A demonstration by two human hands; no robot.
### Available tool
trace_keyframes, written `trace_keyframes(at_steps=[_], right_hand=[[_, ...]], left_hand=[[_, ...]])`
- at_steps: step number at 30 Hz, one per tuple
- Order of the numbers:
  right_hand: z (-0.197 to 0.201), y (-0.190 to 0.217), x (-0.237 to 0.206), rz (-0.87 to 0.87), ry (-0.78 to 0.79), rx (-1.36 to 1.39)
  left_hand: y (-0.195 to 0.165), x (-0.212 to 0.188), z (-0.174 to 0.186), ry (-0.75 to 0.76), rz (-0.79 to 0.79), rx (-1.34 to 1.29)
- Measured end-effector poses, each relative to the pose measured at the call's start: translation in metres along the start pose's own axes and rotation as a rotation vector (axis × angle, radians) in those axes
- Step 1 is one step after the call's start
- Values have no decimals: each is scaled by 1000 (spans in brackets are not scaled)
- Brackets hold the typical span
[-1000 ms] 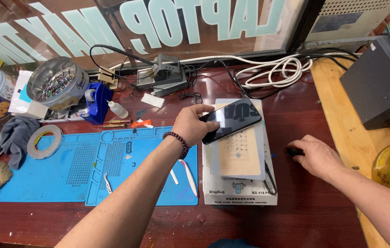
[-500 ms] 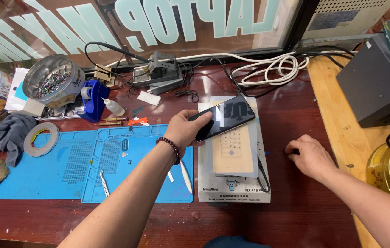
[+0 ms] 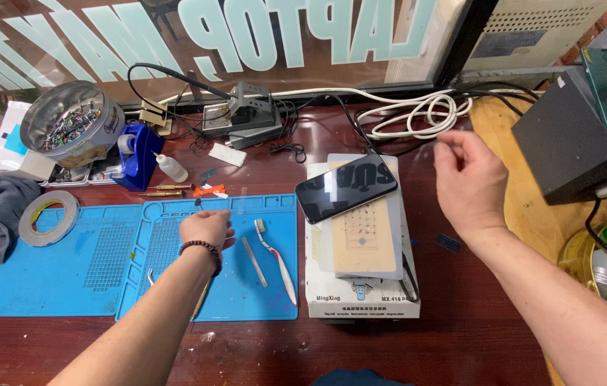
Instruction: The person removes the back cover of a smartphone, disconnects internal components, and takes out the old battery. They then retrieve a new battery from a shelf, open its packaging, and prepare to install it.
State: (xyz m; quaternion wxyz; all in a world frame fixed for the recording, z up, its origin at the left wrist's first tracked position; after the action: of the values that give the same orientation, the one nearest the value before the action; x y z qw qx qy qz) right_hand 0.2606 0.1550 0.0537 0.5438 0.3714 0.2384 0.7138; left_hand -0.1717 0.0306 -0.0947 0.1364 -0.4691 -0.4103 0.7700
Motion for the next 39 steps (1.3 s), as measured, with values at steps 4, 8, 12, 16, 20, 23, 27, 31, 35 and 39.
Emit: trace_keyframes(at_steps=[4, 8, 12, 16, 20, 23, 27, 31, 35, 39], right_hand=[[-27, 68, 32, 59, 161, 216], [-76, 107, 29, -27, 421, 79], [-93, 115, 20, -76, 509, -108], [-92, 107, 17, -115, 529, -152], [-90, 104, 18, -101, 493, -148], [-87, 103, 17, -112, 483, -149], [-78, 102, 17, -175, 473, -119], [-64, 108, 20, -206, 486, -146], [-62, 132, 24, -32, 546, -104], [-61, 164, 11, 400, 643, 61]], left_hand=[[22, 22, 62, -173, 124, 207], [23, 42, 90, -173, 183, 617], [28, 47, 89, -199, 169, 706], [39, 48, 87, -256, 95, 558], [51, 63, 89, -284, 156, 476], [55, 76, 90, -264, 213, 480], [41, 67, 88, -276, 3, 490], [-11, 28, 64, -223, -296, 402], [-72, -24, -23, 383, -434, 109], [-117, -97, -99, 829, -636, 95]])
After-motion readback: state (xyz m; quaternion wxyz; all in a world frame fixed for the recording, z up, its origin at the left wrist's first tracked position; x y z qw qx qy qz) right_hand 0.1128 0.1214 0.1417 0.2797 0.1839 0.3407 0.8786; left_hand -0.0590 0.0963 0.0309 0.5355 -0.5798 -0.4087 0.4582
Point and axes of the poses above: each hand's wrist, its own x-axis towards the middle knuckle, its own z-axis out of the back of the hand, y = z × x, the point moved 7 cm from there along x, towards the middle knuckle, and after that the axes turned 12 degrees about y, right-handed, at the moved point
